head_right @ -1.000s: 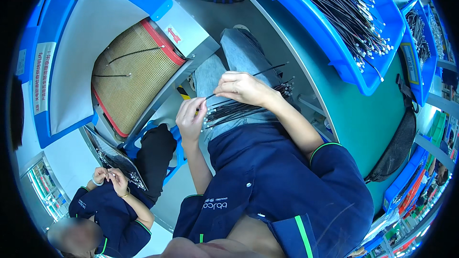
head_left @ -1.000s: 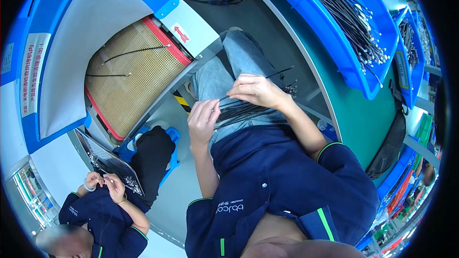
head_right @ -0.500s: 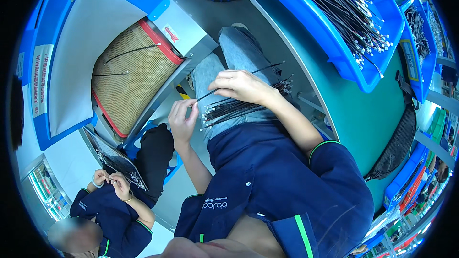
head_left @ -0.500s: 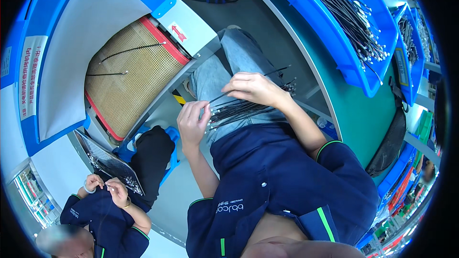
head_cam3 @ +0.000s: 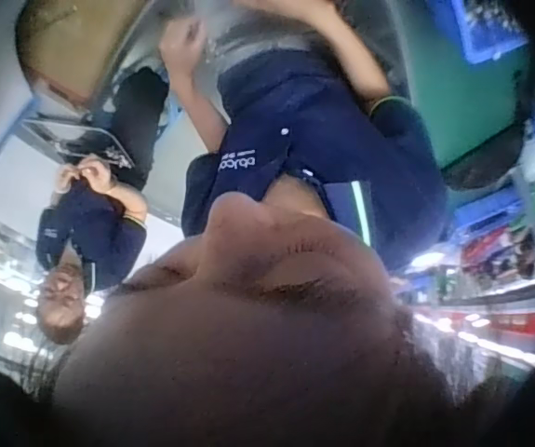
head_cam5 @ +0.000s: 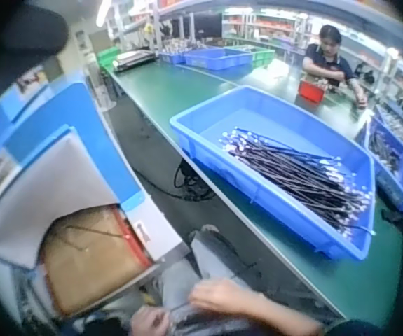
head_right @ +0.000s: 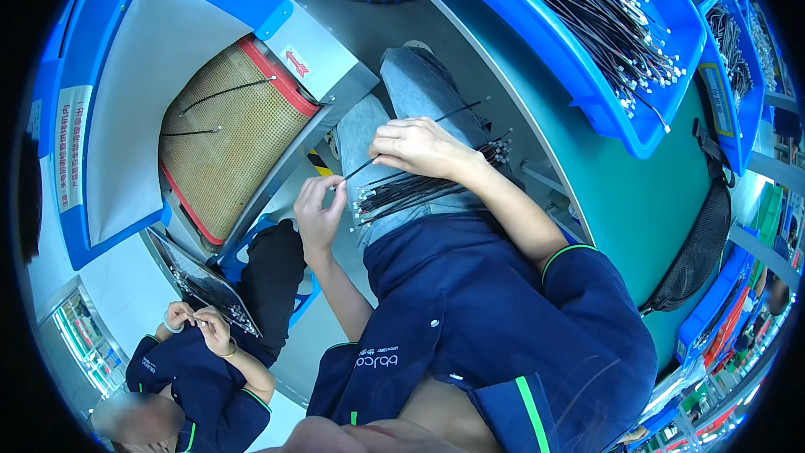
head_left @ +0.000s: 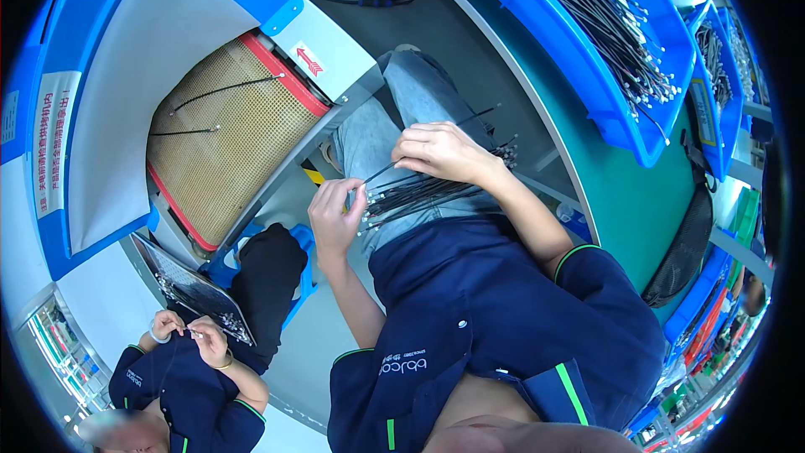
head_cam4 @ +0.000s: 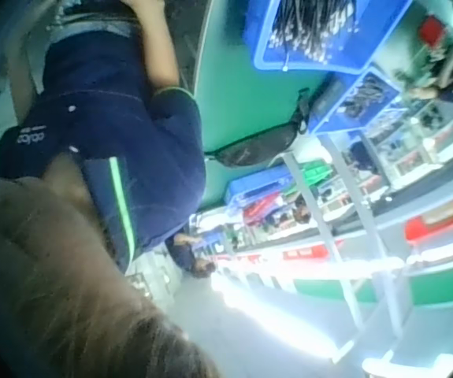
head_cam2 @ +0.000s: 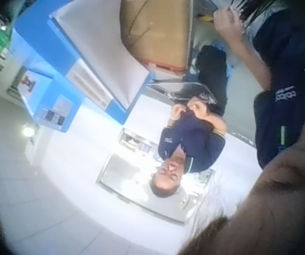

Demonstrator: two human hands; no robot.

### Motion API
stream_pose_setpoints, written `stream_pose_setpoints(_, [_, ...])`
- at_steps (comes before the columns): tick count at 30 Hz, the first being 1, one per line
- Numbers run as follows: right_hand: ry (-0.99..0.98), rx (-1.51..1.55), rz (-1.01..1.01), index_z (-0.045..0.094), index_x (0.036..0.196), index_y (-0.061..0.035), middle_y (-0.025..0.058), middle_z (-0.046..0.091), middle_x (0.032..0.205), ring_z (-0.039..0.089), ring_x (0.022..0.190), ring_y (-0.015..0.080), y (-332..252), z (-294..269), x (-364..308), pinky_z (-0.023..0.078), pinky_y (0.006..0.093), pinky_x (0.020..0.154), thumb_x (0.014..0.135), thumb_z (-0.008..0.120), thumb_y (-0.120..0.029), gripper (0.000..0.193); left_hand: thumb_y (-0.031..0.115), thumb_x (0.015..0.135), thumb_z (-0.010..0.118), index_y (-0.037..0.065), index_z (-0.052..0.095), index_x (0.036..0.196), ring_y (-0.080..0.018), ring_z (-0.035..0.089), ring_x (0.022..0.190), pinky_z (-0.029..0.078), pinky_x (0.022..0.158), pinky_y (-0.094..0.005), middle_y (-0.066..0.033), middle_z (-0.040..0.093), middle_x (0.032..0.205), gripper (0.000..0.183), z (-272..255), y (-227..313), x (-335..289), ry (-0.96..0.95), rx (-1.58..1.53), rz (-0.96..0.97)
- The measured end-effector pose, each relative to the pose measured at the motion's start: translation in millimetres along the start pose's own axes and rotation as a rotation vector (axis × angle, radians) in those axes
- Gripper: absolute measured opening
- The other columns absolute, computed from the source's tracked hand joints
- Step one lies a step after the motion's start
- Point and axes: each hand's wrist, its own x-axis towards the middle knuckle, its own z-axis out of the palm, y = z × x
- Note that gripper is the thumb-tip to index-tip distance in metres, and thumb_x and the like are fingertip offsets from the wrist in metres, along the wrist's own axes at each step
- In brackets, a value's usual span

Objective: The person repeatedly picks up black cables from a blue bin, manipulates them with both hands, and places them onto a perforated tray. Another person is visible in the background working on a separate task.

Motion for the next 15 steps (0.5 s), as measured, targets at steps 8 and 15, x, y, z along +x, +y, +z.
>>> stream_pose_setpoints(8, [-0.046,0.024,0.000,0.061,0.086,-0.0088,0.0038,0.057,0.080,0.060,0.077,0.0221,-2,5,3,0.050,0.0355,0.067,0.082,0.065,-0.021,0.013,0.002,0.071,0.072,0.004,0.064,0.080,-0.0241,0.062,0.071,0.047,0.064,-0.0339,-0.0071,0.064,0.075,0.012,-3,-3,1,0.008,0.006,0.009])
stream_pose_setpoints(15, [0.005,0.000,0.058,0.064,0.083,-0.0078,0.0054,0.061,0.078,0.061,0.077,0.0240,20,-13,-6,0.050,0.0358,0.069,0.083,0.065,-0.022,0.015,0.000,0.073,0.070,0.002,0.064,0.082,-0.0234,0.061,0.070,0.048,0.065,-0.0325,-0.0089,0.064,0.077,0.011,-23,-16,-4,0.060,0.061,-0.082])
